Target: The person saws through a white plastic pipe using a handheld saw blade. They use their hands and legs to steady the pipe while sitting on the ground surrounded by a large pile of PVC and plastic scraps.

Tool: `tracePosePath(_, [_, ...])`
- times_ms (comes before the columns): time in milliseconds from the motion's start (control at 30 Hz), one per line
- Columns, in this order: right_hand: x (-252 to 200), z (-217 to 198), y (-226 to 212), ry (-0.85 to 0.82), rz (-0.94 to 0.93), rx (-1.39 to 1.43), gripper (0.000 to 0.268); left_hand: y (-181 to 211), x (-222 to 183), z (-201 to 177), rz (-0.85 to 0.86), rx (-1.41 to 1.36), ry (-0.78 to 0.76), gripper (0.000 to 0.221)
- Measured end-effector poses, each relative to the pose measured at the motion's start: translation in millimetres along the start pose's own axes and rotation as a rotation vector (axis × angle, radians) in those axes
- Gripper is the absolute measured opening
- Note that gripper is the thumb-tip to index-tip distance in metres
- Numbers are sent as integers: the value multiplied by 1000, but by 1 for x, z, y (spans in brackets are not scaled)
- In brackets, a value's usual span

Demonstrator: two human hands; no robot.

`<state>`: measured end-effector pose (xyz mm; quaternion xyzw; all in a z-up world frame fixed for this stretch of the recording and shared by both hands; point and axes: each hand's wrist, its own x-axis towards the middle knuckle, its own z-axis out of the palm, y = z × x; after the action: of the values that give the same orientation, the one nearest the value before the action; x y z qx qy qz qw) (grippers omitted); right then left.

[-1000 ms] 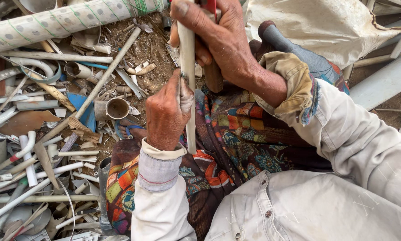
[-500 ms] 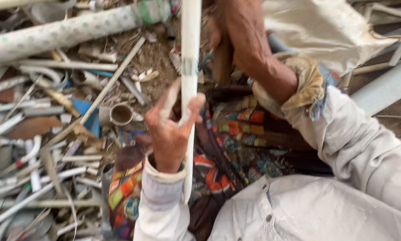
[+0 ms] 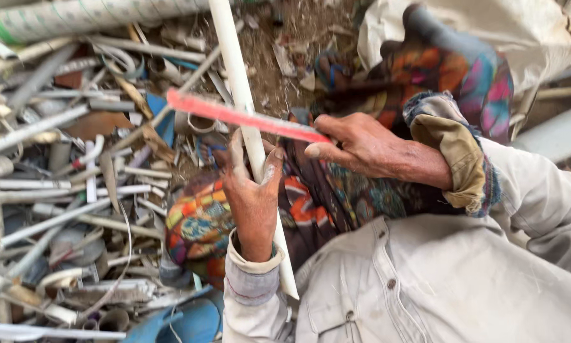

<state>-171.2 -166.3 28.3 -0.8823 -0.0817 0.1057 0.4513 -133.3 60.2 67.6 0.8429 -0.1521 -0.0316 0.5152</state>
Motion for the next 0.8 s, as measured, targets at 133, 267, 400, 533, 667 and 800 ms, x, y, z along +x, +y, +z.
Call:
tracePosePath(133, [-28, 27, 1, -62, -35, -92, 56, -6, -35, 10, -164, 9, -78, 21])
tracePosePath(267, [-39, 27, 11, 1, 6, -145, 58, 4, -63, 20, -479, -206, -133, 16])
tracePosePath(400, [-38, 32, 17, 20, 150, -141, 62, 1, -76, 38, -576, -152, -128, 19])
tracePosePath(533, [-44, 48, 19, -28, 229, -140, 64, -7, -79, 50, -544, -70, -123, 18])
tracePosePath(667, [-49, 51, 32, 56, 173, -7, 65, -1, -82, 52, -524, -66, -127, 27])
tracePosePath(800, [-59, 62, 26, -10, 158, -1, 65, 3, -87, 52, -477, 19, -69, 44])
